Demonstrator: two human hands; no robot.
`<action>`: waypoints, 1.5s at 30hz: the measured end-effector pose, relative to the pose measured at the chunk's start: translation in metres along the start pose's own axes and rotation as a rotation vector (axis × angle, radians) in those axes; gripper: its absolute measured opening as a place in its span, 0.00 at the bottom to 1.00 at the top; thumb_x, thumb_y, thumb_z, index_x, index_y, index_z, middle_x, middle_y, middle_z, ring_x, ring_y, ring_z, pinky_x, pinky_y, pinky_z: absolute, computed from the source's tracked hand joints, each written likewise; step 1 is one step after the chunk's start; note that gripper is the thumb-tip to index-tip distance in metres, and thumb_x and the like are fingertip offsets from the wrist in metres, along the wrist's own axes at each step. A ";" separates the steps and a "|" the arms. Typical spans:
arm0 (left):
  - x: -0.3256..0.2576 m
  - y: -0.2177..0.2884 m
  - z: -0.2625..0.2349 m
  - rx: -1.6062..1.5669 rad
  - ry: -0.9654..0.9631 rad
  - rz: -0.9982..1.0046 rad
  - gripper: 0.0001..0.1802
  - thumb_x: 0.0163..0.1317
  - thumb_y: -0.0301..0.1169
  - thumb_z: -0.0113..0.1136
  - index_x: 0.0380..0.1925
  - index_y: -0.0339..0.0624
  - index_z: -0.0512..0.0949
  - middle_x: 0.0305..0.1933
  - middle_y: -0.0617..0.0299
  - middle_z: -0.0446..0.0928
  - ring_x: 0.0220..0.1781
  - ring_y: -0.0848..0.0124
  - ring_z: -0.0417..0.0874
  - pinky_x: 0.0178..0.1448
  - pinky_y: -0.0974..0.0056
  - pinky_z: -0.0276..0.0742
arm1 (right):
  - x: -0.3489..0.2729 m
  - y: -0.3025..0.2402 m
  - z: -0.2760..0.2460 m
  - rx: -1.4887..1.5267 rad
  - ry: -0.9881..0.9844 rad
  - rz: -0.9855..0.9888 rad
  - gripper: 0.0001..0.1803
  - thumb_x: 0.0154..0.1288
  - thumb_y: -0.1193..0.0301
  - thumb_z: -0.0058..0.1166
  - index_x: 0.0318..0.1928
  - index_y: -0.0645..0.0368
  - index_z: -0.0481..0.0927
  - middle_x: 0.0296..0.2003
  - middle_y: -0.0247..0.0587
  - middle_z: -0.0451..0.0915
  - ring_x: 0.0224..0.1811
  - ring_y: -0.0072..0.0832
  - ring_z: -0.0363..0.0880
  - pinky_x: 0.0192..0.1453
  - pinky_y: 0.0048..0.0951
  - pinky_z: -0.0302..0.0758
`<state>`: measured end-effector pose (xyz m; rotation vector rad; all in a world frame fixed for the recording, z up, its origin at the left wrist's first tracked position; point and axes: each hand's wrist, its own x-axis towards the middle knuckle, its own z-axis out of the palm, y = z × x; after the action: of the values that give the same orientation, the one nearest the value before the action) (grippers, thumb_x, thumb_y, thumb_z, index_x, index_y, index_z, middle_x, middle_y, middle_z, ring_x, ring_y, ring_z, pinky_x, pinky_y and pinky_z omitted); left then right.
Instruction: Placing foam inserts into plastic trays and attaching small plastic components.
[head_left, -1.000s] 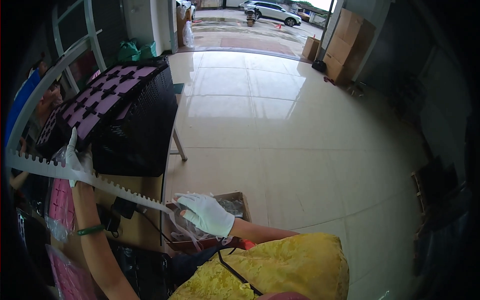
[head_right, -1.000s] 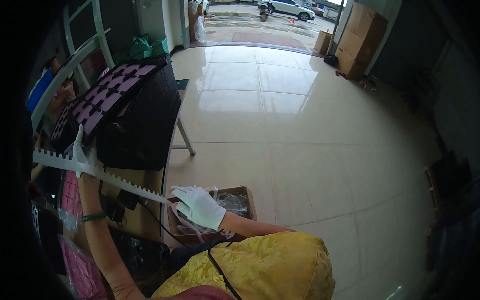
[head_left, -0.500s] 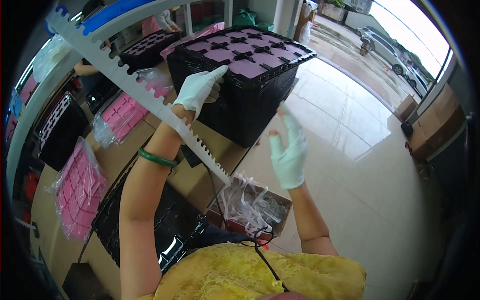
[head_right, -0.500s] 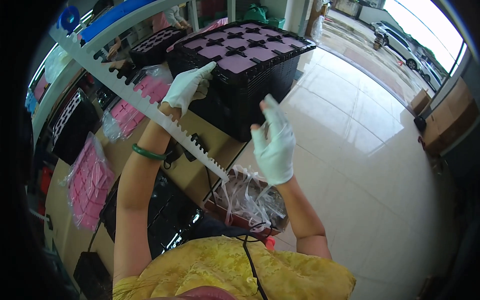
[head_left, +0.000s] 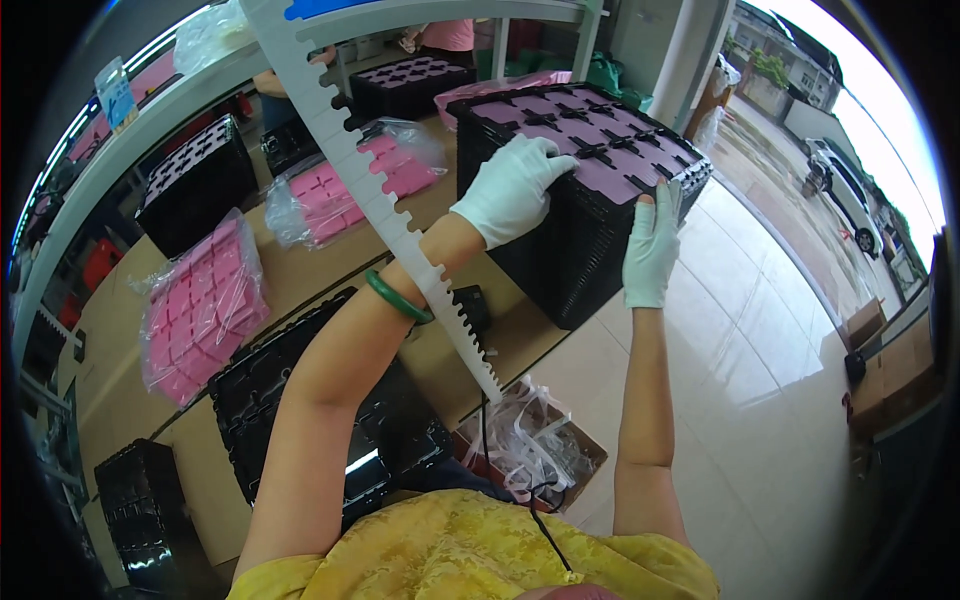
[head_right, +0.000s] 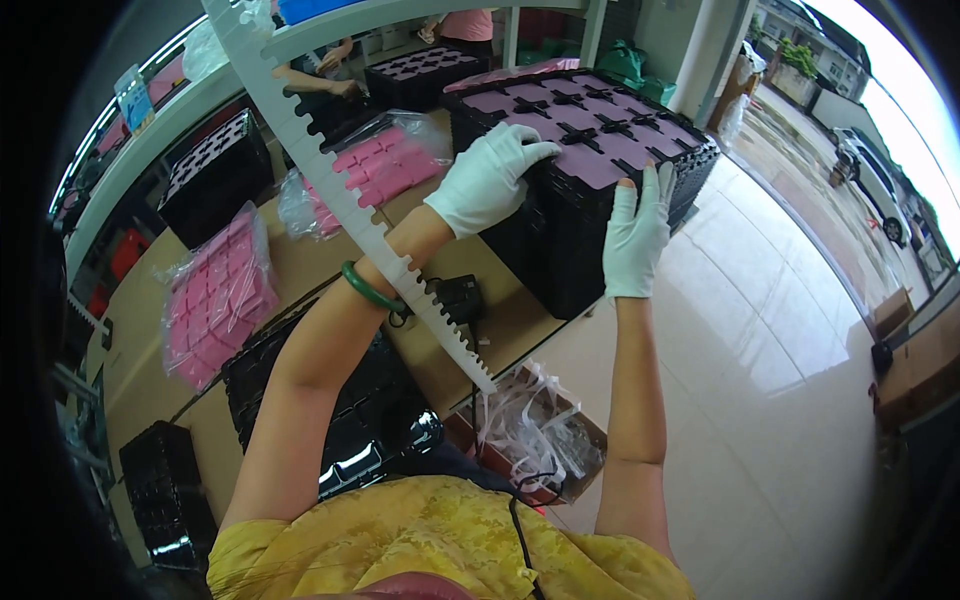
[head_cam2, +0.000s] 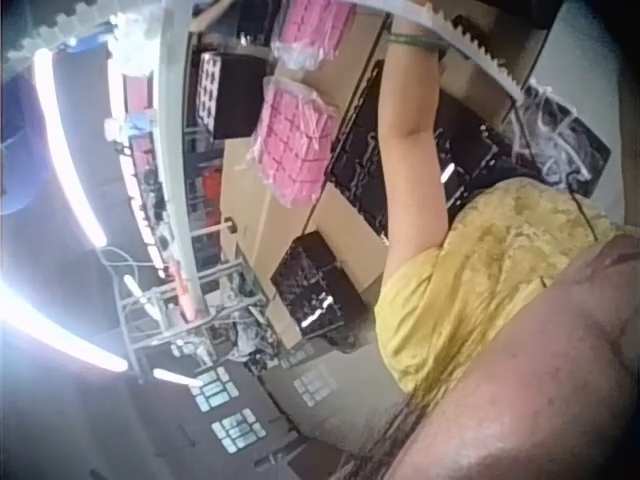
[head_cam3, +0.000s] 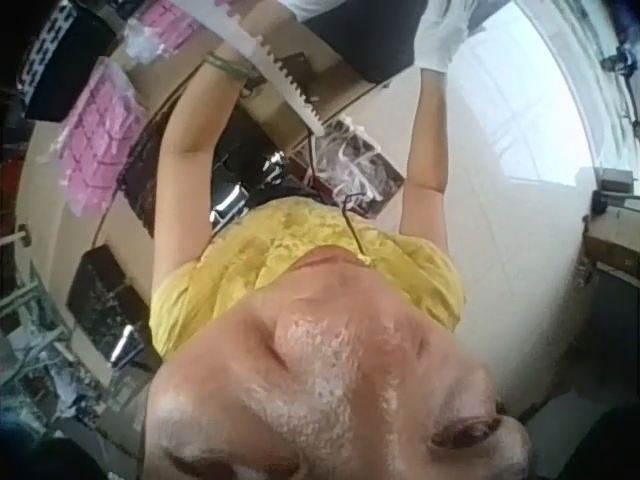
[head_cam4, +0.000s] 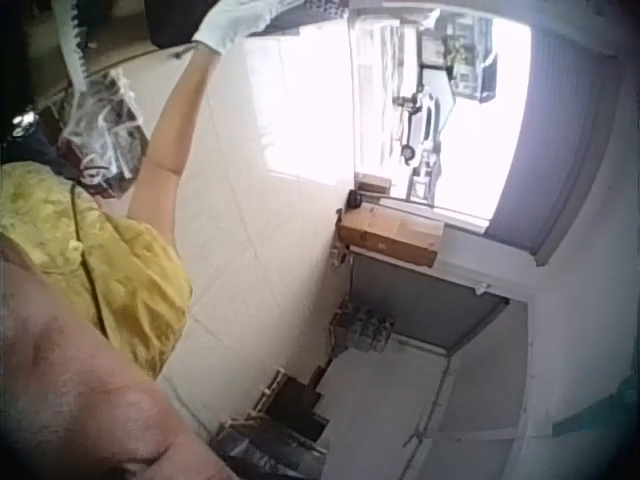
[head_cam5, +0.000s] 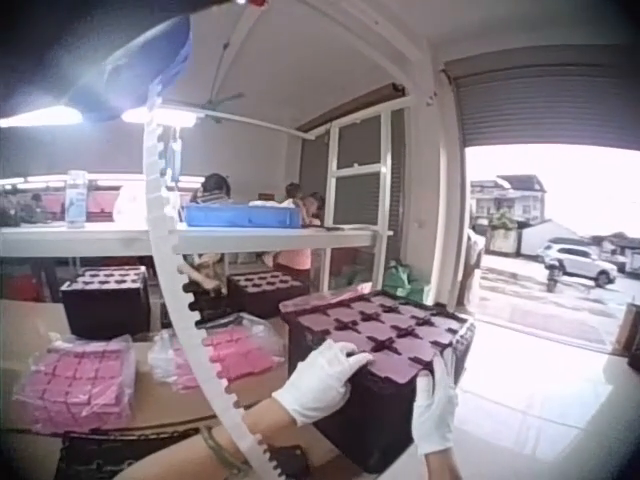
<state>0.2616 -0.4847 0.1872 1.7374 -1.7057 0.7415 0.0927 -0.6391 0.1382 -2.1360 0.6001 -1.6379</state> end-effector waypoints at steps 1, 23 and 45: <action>-0.002 0.000 0.000 -0.007 -0.002 0.002 0.31 0.52 0.19 0.59 0.59 0.50 0.80 0.56 0.56 0.78 0.57 0.51 0.79 0.62 0.51 0.79 | 0.001 -0.002 -0.001 0.004 -0.001 -0.002 0.28 0.82 0.58 0.47 0.71 0.66 0.72 0.74 0.67 0.64 0.79 0.54 0.61 0.81 0.42 0.57; -0.094 0.009 -0.028 -0.316 -0.050 -0.391 0.41 0.59 0.23 0.51 0.76 0.48 0.63 0.81 0.46 0.61 0.79 0.48 0.65 0.80 0.55 0.64 | -0.145 -0.110 -0.035 0.393 -0.575 -0.002 0.32 0.73 0.63 0.63 0.71 0.63 0.72 0.67 0.48 0.77 0.71 0.39 0.73 0.73 0.36 0.68; -0.302 0.111 -0.153 -1.970 0.529 -1.056 0.54 0.72 0.73 0.37 0.75 0.33 0.60 0.72 0.37 0.69 0.75 0.49 0.71 0.83 0.49 0.57 | -0.158 -0.289 0.144 1.218 -1.191 0.521 0.17 0.73 0.75 0.62 0.59 0.67 0.82 0.49 0.37 0.87 0.47 0.22 0.86 0.53 0.21 0.81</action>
<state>0.1452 -0.1696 0.0695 0.5158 -0.3019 -0.7767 0.2252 -0.3051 0.1311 -1.3706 -0.2213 -0.0900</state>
